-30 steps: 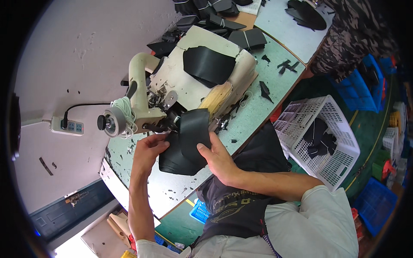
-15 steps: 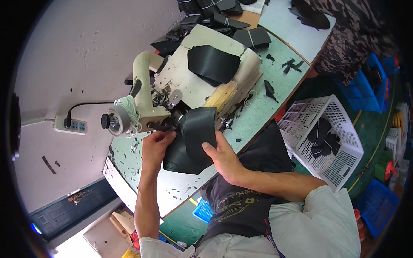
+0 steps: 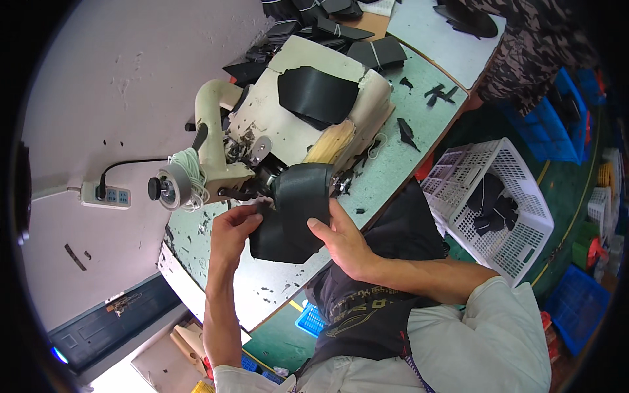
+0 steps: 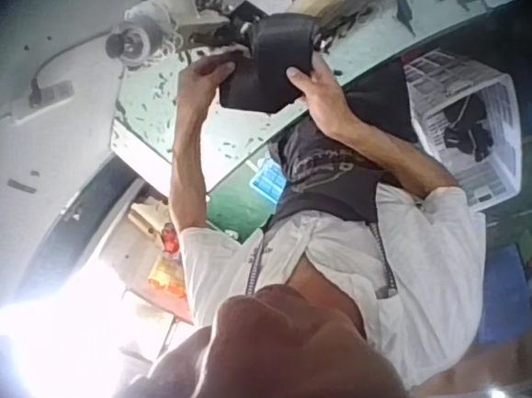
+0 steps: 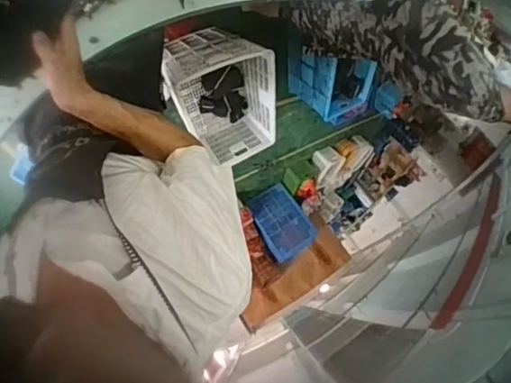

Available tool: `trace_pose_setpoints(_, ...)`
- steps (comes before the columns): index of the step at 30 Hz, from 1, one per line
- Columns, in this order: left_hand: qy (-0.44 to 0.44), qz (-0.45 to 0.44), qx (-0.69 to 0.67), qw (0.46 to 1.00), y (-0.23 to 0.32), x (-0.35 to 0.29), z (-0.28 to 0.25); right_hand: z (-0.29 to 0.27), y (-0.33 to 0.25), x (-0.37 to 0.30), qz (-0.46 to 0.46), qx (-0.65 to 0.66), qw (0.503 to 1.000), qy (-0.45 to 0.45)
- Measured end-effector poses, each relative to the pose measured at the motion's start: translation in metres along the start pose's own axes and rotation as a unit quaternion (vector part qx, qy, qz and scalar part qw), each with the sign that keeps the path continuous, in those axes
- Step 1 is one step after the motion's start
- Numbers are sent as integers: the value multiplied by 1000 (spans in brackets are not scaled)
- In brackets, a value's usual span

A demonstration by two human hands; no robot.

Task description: The person separates leather shoe pieces from a stack and feeds their edges through a skiving machine.

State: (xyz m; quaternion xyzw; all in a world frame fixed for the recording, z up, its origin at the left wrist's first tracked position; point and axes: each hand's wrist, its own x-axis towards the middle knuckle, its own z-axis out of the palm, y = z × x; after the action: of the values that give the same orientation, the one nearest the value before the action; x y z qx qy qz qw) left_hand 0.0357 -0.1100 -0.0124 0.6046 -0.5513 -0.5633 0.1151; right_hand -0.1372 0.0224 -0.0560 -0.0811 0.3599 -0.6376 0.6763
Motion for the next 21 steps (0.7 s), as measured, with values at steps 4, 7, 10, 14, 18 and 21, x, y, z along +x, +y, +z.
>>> trace_pose_setpoints(4, 64, 1, 198, 978, 14, 5, 8, 7, -2, -2, 13, 32, 999, 7)
trace_pose_setpoints(7, 52, -1, 125, 991, 9, 13, 9, 0, -8, -2, 35, 33, 999, 11)
trace_pose_setpoints(10, 1, 4, -14, 1000, 0, -3, 0, -2, -3, -1, 32, 8, 999, -6)
trace_pose_setpoints(14, 32, -5, 88, 996, 10, 6, 7, 6, -7, -4, 23, 36, 999, 5)
trace_pose_setpoints(18, 26, -7, 11, 1000, 8, 3, 8, 0, -10, -3, 30, 46, 998, -3)
trace_pose_setpoints(21, 29, 5, -55, 998, 2, -4, 5, 3, -10, -6, 46, 47, 998, 8)
